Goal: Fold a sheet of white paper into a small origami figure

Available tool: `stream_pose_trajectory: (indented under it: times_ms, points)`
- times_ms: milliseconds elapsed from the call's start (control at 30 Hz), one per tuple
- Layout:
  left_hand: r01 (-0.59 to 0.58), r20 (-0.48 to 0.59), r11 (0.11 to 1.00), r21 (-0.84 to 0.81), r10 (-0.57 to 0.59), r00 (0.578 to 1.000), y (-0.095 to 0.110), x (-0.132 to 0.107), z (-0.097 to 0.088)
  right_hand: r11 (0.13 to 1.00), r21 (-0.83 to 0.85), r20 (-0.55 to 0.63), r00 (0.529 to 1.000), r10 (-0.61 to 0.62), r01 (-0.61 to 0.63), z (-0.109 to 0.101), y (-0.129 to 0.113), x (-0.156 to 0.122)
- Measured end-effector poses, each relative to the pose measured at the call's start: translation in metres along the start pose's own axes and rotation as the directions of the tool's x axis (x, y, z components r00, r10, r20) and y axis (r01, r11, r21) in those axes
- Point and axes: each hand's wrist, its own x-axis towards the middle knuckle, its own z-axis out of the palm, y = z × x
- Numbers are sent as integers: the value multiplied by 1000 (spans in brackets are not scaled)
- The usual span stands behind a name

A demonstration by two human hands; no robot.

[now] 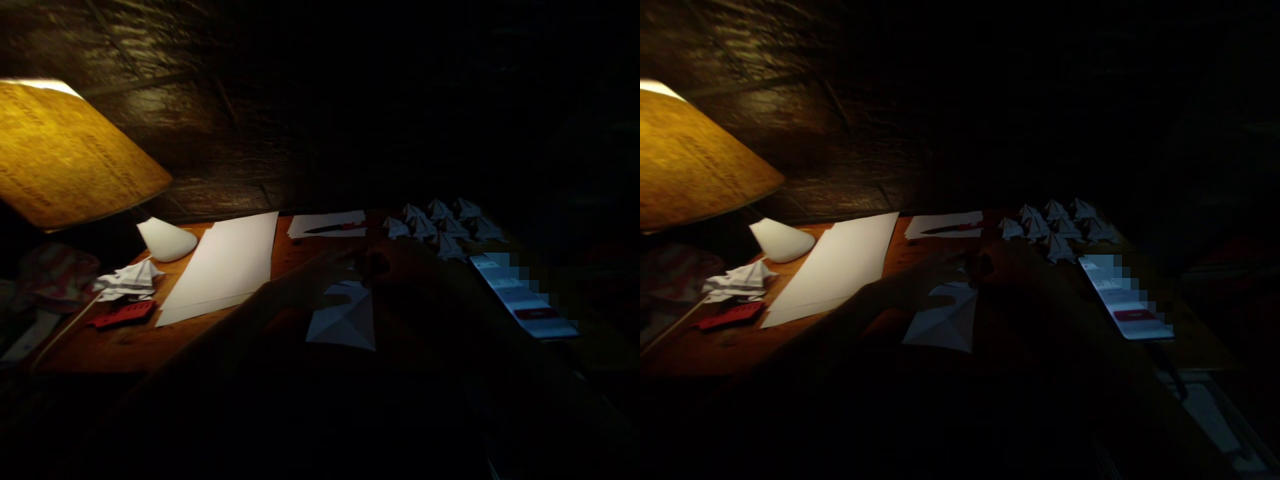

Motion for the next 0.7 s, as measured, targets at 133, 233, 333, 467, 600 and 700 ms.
stream_pose_trajectory:
  times_ms: [133, 233, 333, 467, 600, 700]
  points:
    - [32, -35, 999, -18, -32, 999, -8, -5, 6, 1000, -3, 4, 1000, -18, 18, -4, -3, -1]
    - [49, -49, 998, -35, -51, 997, -10, -9, 10, 1000, -20, 10, 1000, -15, 15, -3, -2, -1]
    - [61, -60, 997, -40, -63, 996, -10, -10, 12, 999, -36, -12, 1000, 1, -2, 2, 0, 0]
    - [66, -59, 997, -33, -68, 996, -11, -9, 14, 999, -12, -111, 993, -38, 37, 6, 1, -2]
    - [55, -82, 998, -19, -56, 995, -13, -8, 18, 984, -3, -142, 974, -177, 179, 3, -5, -3]
    - [42, -96, 999, -7, -42, 995, -14, -6, 19, 978, 5, -105, 973, -208, 210, 0, -10, -3]
